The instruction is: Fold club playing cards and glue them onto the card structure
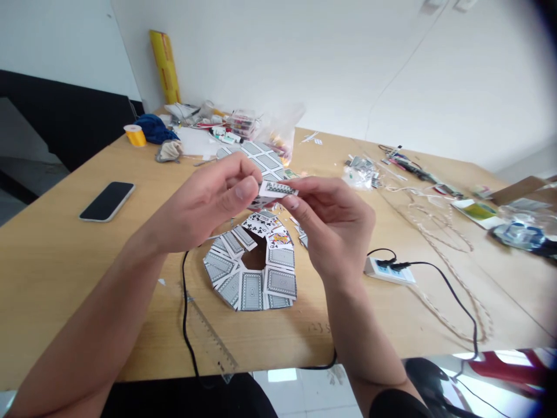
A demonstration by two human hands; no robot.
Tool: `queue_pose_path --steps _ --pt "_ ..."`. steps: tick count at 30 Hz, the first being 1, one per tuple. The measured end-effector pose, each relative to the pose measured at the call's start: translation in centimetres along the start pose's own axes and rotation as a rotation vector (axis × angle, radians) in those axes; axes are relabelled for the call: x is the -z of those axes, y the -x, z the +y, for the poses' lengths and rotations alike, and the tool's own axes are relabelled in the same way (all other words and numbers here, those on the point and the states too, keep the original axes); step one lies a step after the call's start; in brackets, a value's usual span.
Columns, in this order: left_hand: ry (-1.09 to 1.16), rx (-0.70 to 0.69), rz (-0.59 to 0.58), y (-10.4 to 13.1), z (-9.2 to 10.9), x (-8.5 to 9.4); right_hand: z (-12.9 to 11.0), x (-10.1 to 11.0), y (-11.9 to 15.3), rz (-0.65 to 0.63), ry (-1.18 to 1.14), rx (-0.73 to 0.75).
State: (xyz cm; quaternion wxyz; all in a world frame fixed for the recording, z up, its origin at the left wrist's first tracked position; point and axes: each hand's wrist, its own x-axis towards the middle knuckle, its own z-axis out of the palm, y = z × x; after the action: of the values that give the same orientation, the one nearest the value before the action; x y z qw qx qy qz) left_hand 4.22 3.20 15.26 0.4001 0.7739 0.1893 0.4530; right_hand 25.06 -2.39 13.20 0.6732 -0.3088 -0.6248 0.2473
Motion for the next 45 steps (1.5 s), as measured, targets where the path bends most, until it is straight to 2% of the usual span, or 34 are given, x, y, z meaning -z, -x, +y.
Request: queue_pose_path --steps 3,7,10,12,19,22,25,29,33,36,38,40,45 --pt "0.106 0.069 -0.082 0.1 -0.1 0.0 -0.4 0.3 -0.1 -0.024 -0.021 0.003" --pt "0.202 0.066 -0.132 0.0 -0.5 0.1 -0.7 0.9 -0.1 -0.065 -0.041 -0.046" --pt "0.221 0.097 -0.101 0.8 -1.2 0.3 -0.9 1.6 -0.3 -0.132 -0.021 -0.079" --pt "0.205 0.124 -0.016 2.2 -2.4 0.7 -1.1 2.2 -0.5 -0.134 0.003 -0.069" --pt "-0.051 0.385 0.632 10.8 -9.9 2.8 -3.0 4.0 -1.2 0.06 0.064 -0.024" --pt "-0.157 0.399 0.728 13.3 -11.9 3.0 -3.4 4.1 -1.2 0.061 0.077 -0.016" --pt "-0.255 0.418 0.72 14.7 -12.5 2.4 -3.1 3.7 -1.0 0.048 0.065 -0.028" --pt "-0.391 0.48 0.63 15.3 -12.6 1.7 -2.3 3.1 -0.8 0.048 0.029 0.017" --pt "-0.497 0.511 0.549 15.5 -12.8 1.5 -1.6 2.7 -0.6 0.05 0.054 -0.004" --pt "-0.546 0.505 0.511 15.6 -12.9 1.6 -0.2 3.1 -0.1 0.046 0.135 -0.048" --pt "-0.564 0.493 0.506 15.6 -12.9 1.6 1.7 3.8 0.5 0.043 0.196 -0.081" --pt "-0.572 0.481 0.504 15.7 -12.9 1.6 4.5 4.9 1.4 0.066 0.293 -0.104" --pt "-0.548 0.48 0.499 15.6 -12.9 1.4 12.4 8.7 4.9 0.09 0.771 -0.134"
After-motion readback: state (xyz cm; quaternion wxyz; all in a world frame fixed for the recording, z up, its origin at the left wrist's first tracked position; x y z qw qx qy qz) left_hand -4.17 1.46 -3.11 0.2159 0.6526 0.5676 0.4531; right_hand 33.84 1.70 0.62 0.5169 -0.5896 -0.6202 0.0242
